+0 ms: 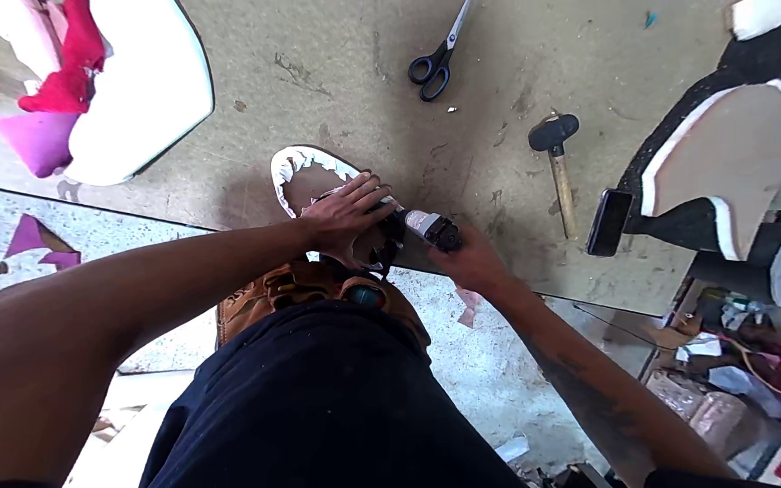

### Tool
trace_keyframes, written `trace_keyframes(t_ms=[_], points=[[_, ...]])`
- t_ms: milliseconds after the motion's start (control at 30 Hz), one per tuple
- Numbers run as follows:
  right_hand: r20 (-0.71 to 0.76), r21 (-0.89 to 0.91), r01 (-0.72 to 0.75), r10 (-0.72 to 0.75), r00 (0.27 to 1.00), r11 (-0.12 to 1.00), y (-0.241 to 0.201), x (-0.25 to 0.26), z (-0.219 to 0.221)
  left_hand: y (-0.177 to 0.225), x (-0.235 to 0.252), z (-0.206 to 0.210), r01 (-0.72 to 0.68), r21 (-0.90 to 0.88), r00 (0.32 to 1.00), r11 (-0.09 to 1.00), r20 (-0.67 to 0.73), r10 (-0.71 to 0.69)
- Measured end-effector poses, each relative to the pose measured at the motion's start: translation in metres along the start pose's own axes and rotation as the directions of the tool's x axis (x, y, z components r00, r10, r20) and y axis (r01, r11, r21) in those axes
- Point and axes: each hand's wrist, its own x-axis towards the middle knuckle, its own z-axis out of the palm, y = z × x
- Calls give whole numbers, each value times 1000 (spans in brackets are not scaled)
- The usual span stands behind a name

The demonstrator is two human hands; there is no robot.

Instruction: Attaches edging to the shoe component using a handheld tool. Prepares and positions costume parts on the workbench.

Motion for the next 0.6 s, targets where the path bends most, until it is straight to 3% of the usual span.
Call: trace_keyframes(t_ms=[400,600], points=[[-71,-35,72,-74,995,997,-3,8,15,-2,-1,3,-10,-18,1000,1000,-9,10],[-22,-49,9,-10,1000,999,-3,11,11,0,-1,3,-2,-8,1000,1000,8,2]])
